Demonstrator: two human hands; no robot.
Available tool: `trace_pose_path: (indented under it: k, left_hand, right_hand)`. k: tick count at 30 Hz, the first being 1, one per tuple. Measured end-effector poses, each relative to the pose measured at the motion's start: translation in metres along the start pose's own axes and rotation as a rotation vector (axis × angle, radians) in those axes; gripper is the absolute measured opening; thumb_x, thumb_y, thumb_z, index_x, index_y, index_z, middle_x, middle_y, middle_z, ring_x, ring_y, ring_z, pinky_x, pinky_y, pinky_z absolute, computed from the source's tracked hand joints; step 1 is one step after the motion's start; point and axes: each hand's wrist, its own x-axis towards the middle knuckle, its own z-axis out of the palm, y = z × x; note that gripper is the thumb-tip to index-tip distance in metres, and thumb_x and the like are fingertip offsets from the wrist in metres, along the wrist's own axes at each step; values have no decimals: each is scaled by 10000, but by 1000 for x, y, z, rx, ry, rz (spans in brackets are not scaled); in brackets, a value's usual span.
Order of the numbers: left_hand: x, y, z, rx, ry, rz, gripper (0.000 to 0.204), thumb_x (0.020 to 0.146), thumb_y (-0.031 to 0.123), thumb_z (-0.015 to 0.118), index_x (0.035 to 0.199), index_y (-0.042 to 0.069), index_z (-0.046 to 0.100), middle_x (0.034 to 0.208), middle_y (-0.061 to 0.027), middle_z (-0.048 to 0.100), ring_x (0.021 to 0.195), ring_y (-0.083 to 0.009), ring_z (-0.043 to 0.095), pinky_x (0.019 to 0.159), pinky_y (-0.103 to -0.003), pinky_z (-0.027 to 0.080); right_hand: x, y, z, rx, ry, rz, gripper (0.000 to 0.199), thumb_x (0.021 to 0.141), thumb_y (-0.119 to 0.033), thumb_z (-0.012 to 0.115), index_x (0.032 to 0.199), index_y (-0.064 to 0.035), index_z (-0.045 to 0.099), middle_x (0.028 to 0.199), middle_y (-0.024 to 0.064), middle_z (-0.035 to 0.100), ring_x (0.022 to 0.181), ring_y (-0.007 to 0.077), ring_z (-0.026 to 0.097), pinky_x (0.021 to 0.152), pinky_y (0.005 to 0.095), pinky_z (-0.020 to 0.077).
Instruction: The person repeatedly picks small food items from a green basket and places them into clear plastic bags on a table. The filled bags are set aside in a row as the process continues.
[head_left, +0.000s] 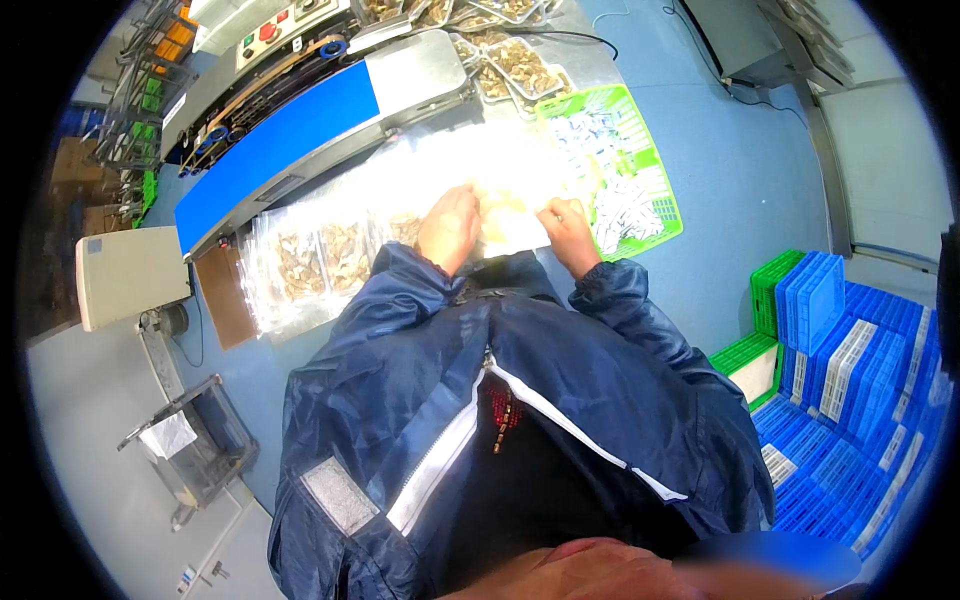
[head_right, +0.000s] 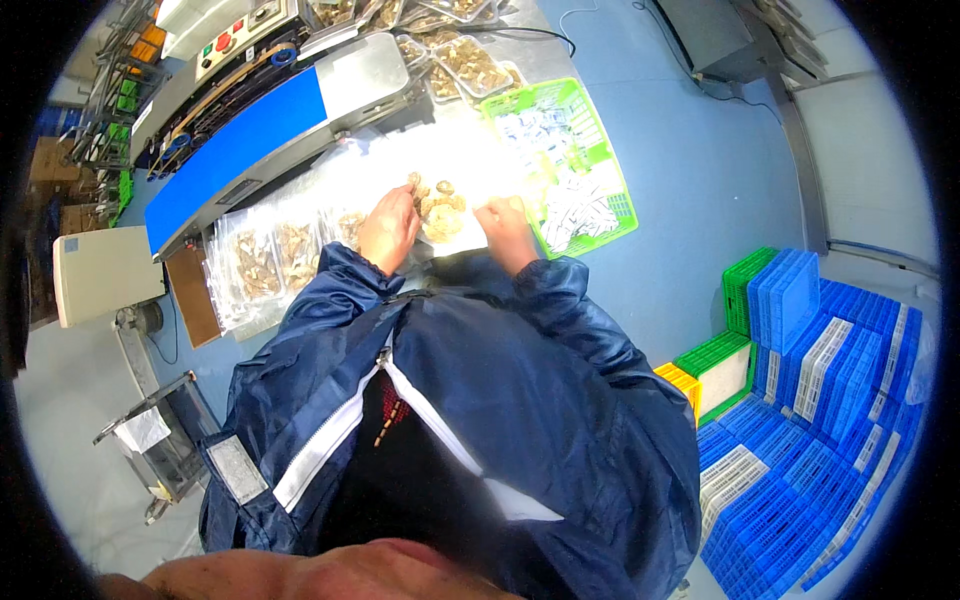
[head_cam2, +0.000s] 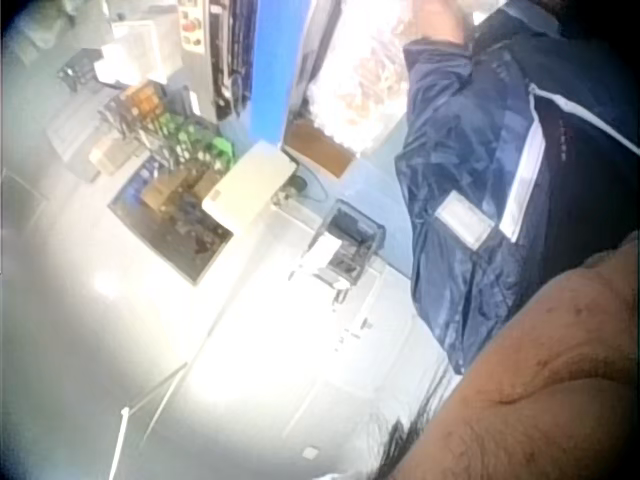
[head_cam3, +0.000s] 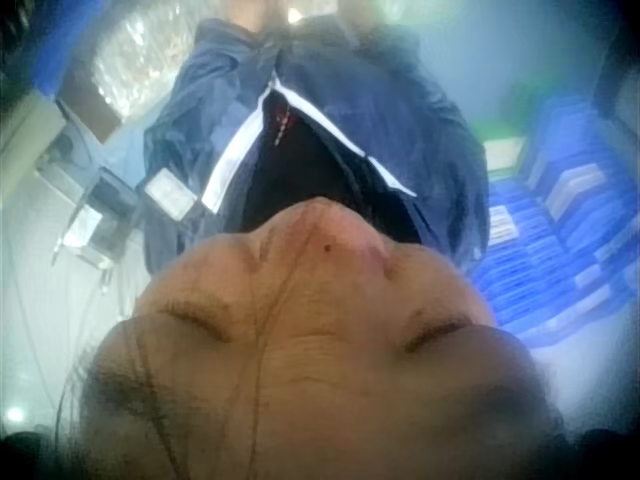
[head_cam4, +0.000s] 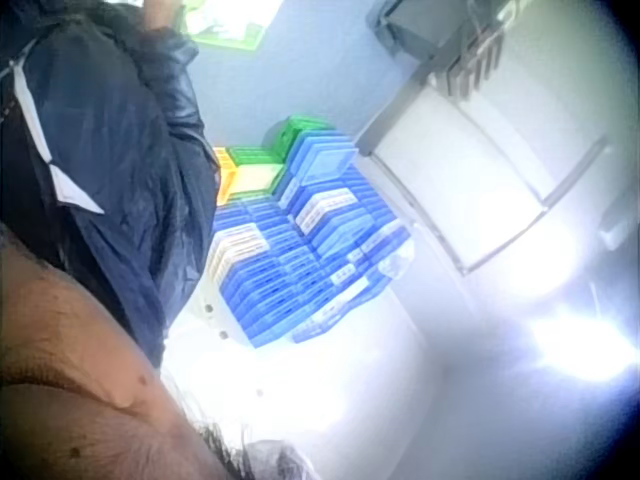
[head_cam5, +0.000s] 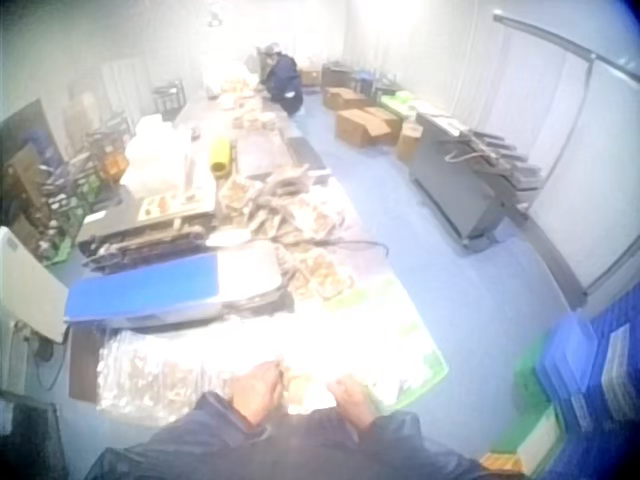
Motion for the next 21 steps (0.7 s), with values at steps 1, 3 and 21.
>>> trace_pose_path:
  k: [1,3,21]
  left_hand:
    - [3,2,3,6,41,28,233,761,7,613,978,-60,565,1046,-238,604,985,-398,586,870,-460,486]
    - [7,7,10,15,121,83,240,767,2,609,996,-58,564,1073,-237,599,1001,-403,581,876,-465,482]
    - [27,25,26,-301,5,-32,297,925,41,522,1214,-29,519,1316,-232,532,1255,-398,478,1090,-510,311]
  right_hand:
    - [1,-4,-2,-13,20,16,187,969,-179,543,856,-30,540,726,67,575,621,155,591,624,289,544]
    - [1,-11,-4,-39,61,53,186,966,-185,548,851,-40,529,721,59,558,610,147,571,613,288,542]
    - [26,-15,25,277,84,-119,189,955,-129,573,977,18,456,842,135,602,783,193,652,656,312,560]
